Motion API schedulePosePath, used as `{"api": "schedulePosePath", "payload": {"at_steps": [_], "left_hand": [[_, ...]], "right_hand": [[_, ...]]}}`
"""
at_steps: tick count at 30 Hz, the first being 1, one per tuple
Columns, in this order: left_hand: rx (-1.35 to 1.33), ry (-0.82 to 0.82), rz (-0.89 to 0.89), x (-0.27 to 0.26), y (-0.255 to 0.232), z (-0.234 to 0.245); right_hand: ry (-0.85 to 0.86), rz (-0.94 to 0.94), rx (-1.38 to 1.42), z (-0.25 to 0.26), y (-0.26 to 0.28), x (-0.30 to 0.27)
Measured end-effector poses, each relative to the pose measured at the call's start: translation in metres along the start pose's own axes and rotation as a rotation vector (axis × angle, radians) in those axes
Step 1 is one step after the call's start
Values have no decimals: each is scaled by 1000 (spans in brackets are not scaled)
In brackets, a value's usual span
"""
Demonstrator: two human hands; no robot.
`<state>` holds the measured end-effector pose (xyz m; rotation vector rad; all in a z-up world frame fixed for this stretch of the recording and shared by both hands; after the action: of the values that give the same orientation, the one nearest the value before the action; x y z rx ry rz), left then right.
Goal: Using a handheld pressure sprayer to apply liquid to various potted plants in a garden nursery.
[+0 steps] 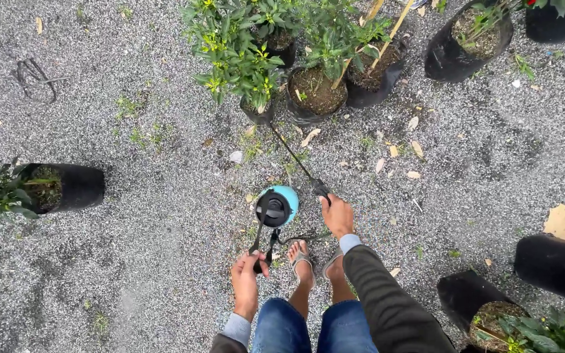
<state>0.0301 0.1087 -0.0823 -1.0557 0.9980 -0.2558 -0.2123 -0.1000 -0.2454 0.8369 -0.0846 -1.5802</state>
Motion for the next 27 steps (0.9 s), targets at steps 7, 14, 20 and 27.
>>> {"api": "schedulePosePath", "payload": {"at_steps": [7,14,20,27], "left_hand": [[-38,-79,55,-1,11,14],[-116,-121,67,3,-1,14],[-124,-195,63,46,-49,-16],[-174,-429,177,100,-42,-22]], "right_hand": [[156,-191,136,-51,29,58],[185,-436,702,-50,22,89],[446,-615,1326,-48,44,142],[774,-539,1246,-18,64,185]]}}
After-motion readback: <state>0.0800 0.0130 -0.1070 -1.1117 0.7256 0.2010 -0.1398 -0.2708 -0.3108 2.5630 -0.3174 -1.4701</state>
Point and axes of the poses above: each hand's wrist, its own x-axis towards the middle knuckle, its own z-axis out of the back of the hand, y = z × x, the point moved 10 cm from there along x, towards the middle knuckle, and after that the axes turned 6 degrees about -z, right-handed, at the moved point
